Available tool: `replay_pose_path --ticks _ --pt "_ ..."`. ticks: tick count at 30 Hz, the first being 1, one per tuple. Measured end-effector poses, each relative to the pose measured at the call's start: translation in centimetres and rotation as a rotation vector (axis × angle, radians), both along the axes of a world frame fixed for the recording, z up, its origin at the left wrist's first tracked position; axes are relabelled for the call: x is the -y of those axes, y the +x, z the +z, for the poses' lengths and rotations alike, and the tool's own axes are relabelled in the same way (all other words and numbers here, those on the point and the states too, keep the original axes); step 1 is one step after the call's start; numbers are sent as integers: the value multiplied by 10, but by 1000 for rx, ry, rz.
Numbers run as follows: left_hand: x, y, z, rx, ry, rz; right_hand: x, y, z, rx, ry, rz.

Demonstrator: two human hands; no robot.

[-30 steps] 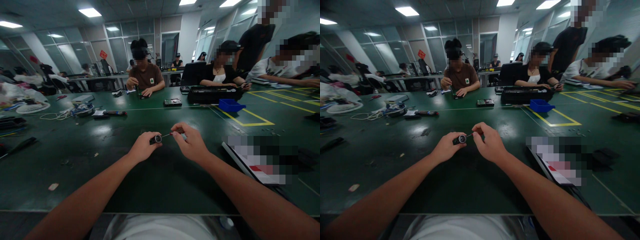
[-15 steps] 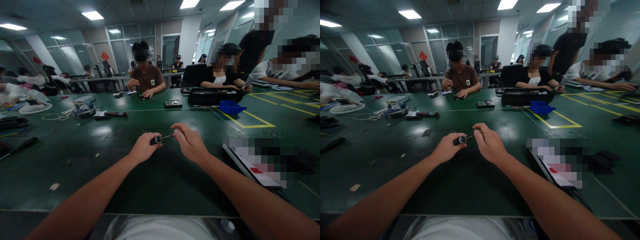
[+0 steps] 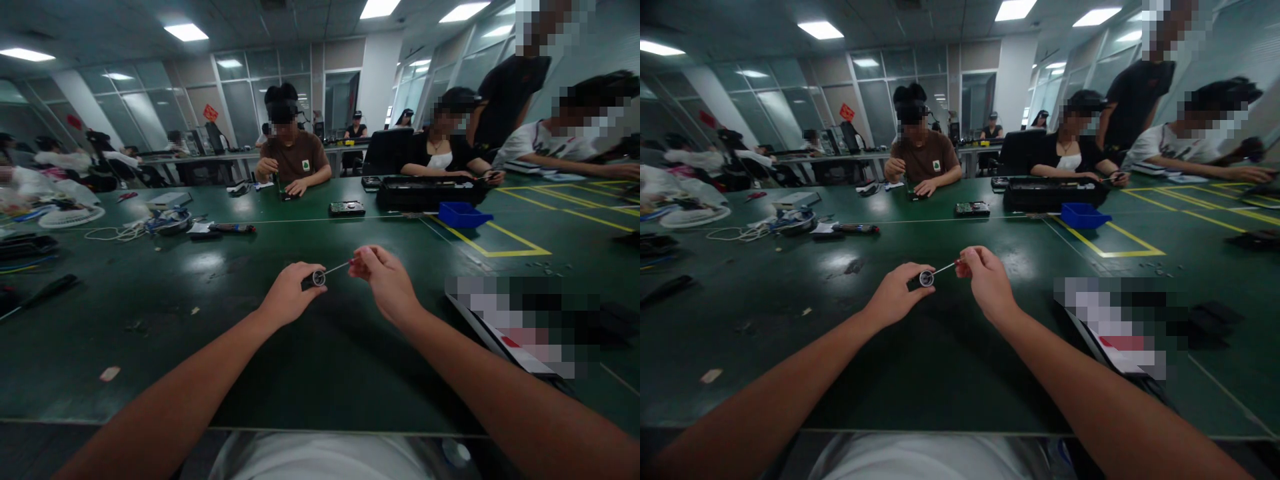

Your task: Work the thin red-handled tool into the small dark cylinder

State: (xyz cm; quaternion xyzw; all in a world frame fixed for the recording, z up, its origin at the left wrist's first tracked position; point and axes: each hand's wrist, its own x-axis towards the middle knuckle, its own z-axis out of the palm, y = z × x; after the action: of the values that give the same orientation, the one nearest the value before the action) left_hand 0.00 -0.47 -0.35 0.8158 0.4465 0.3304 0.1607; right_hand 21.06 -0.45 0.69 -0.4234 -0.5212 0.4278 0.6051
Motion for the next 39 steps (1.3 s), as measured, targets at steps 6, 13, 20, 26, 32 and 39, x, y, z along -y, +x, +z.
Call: replay_pose_path --ticks 6,13,20,26,32,39 --pt "0 -1 1 4 26 20 -8 2 -5 -104 -48 4" --pt "1 0 3 -10 14 30 1 -1 0 76 104 -47" --pt "0 -2 2 -17 25 45 11 -1 8 266 199 -58" --pt "0 -1 3 -17 28 46 15 -2 8 365 253 -31" --pt "-2 -1 -1 -7 56 48 17 -1 5 480 333 -92" --pt "-2 -1 0 -19 54 57 16 -2 0 467 306 -55"
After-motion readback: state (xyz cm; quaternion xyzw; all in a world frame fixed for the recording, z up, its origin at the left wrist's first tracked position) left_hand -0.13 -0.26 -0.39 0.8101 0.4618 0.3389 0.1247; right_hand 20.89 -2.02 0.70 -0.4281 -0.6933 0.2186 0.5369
